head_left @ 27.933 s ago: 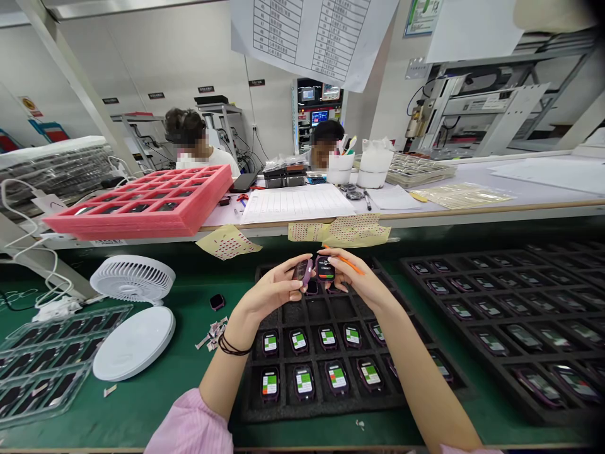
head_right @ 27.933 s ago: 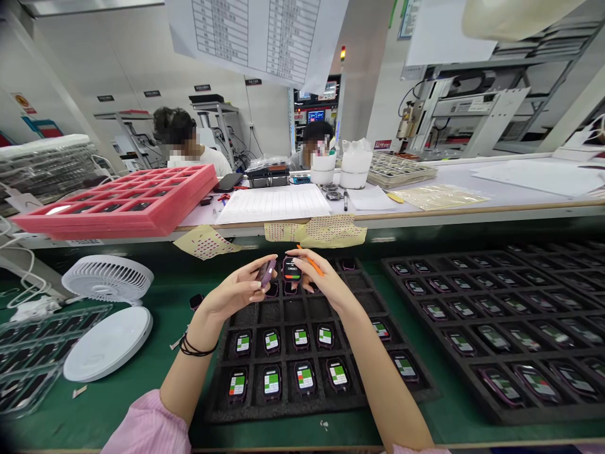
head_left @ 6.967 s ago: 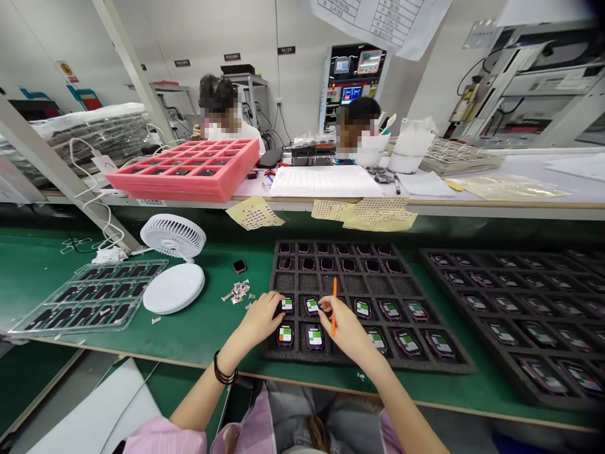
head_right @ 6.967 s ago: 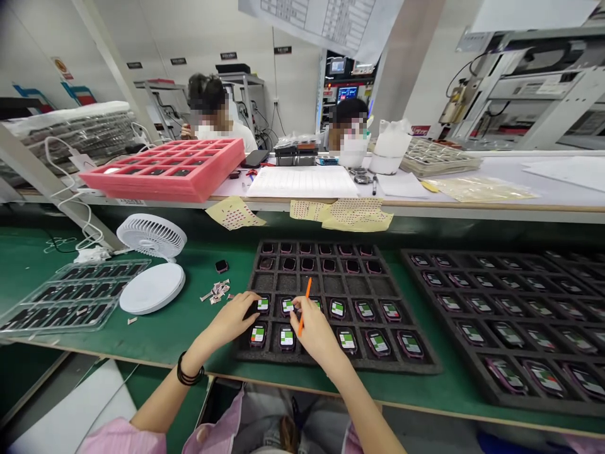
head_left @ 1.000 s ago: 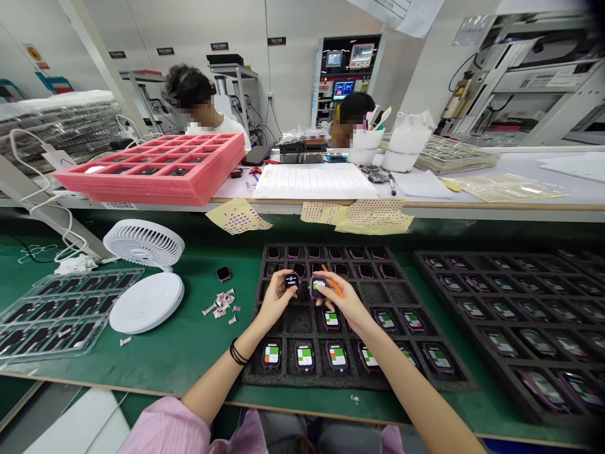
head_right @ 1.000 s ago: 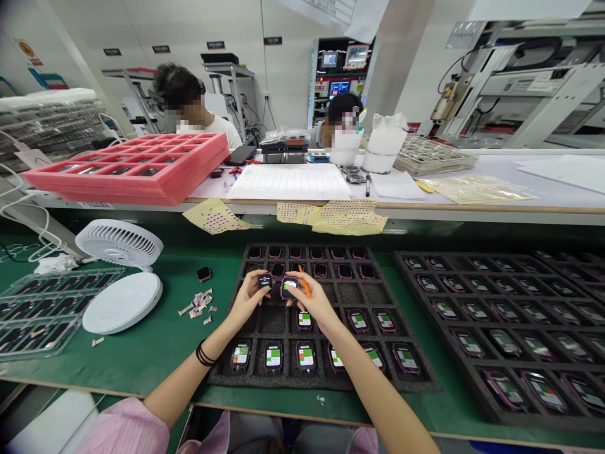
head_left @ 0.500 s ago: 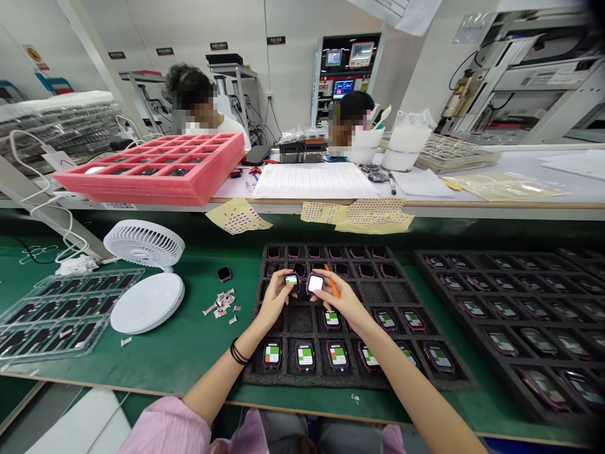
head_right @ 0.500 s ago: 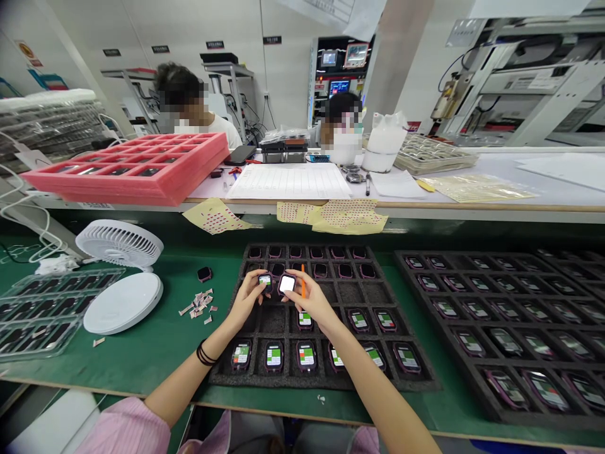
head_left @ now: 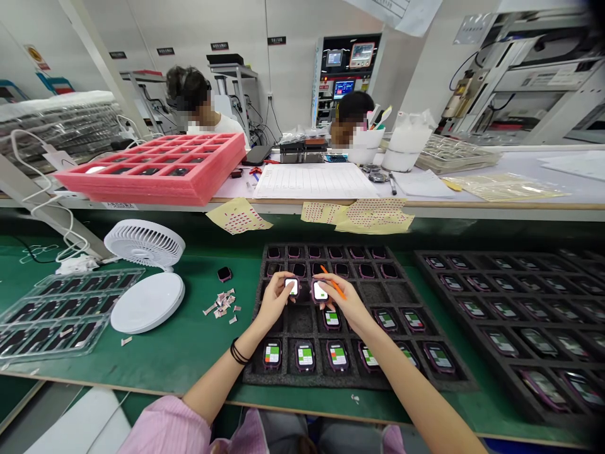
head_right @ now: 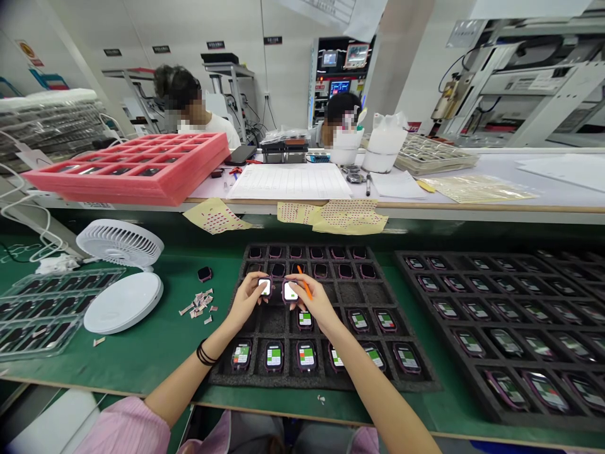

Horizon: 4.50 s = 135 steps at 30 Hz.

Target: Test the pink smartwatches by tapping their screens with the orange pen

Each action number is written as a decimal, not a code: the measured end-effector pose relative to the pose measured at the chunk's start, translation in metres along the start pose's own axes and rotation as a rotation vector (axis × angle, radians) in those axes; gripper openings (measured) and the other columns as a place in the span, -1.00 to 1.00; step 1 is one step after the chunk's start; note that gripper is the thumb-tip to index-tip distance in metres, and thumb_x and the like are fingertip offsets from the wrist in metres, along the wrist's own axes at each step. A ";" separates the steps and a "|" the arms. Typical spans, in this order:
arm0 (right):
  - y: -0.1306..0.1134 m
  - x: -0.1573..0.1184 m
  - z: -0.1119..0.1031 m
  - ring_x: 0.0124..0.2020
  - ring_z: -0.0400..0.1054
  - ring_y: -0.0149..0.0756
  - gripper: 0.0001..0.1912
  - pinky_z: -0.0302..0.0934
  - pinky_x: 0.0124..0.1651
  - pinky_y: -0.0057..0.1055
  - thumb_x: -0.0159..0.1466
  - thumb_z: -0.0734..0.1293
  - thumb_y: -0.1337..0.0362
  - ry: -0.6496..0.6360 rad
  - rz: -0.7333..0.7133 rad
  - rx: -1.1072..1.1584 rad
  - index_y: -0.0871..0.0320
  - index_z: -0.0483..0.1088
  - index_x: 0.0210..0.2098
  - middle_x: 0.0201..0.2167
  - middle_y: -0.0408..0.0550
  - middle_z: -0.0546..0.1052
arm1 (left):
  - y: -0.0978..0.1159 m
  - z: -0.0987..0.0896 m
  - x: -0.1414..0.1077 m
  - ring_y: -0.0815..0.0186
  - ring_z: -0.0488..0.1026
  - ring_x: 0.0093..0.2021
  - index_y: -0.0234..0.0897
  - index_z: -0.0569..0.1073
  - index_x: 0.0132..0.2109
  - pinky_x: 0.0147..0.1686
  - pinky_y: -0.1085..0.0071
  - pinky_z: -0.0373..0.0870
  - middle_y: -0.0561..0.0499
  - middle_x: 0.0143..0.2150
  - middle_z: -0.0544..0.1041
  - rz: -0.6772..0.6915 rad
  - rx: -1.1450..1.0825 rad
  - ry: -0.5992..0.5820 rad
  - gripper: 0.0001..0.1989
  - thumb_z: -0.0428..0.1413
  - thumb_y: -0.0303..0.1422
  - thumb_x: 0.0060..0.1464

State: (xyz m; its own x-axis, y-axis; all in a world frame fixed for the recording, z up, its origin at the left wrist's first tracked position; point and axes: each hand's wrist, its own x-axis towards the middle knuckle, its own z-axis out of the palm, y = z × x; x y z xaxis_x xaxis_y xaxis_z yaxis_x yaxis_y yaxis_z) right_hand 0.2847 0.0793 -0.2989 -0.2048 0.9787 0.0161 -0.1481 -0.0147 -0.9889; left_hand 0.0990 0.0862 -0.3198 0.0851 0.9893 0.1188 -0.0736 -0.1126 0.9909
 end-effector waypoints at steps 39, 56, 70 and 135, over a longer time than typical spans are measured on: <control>-0.005 -0.001 0.002 -0.60 0.39 -0.39 -0.59 -0.01 -0.70 -0.54 0.09 0.42 0.06 -0.010 0.013 0.007 0.12 0.43 -0.13 -0.45 -0.14 0.45 | -0.003 -0.004 0.002 0.40 0.37 -0.59 -0.25 0.36 -0.19 -0.65 0.52 0.18 0.07 -0.48 0.45 -0.027 0.026 0.070 -0.62 0.09 -0.02 0.06; -0.003 -0.001 0.001 -0.60 0.39 -0.35 -0.61 0.00 -0.70 -0.53 0.16 0.35 0.00 0.026 0.027 0.015 0.15 0.45 -0.16 -0.54 -0.13 0.43 | -0.007 0.001 0.001 0.38 0.44 -0.35 -0.24 0.28 -0.04 -0.50 0.54 0.35 0.01 -0.24 0.44 0.002 0.034 -0.032 -0.58 0.21 -0.24 -0.02; 0.001 0.000 0.002 -0.41 0.48 -0.27 -0.42 0.08 -0.68 -0.58 0.03 0.47 0.13 -0.063 -0.007 0.008 0.08 0.34 0.02 -0.23 -0.02 0.46 | -0.006 -0.003 0.003 0.33 0.48 -0.36 -0.26 0.31 0.04 -0.47 0.48 0.34 -0.03 -0.25 0.49 0.043 -0.007 0.002 -0.59 0.11 -0.18 0.09; 0.002 0.000 0.001 -0.41 0.37 -0.32 -0.35 0.12 -0.60 -0.53 0.02 0.48 0.18 0.047 -0.019 0.032 0.04 0.33 0.10 -0.30 -0.07 0.45 | -0.012 -0.002 0.002 0.35 0.45 -0.26 -0.23 0.24 0.01 -0.39 0.50 0.42 -0.04 -0.14 0.41 0.018 0.036 -0.057 -0.55 0.19 -0.30 0.00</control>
State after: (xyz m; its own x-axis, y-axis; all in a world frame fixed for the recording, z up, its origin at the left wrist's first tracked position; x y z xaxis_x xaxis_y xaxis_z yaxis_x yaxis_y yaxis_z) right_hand 0.2838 0.0792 -0.3004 -0.1558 0.9874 0.0267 -0.1823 -0.0022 -0.9832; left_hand 0.0984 0.0900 -0.3315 0.1406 0.9803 0.1386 -0.0397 -0.1343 0.9901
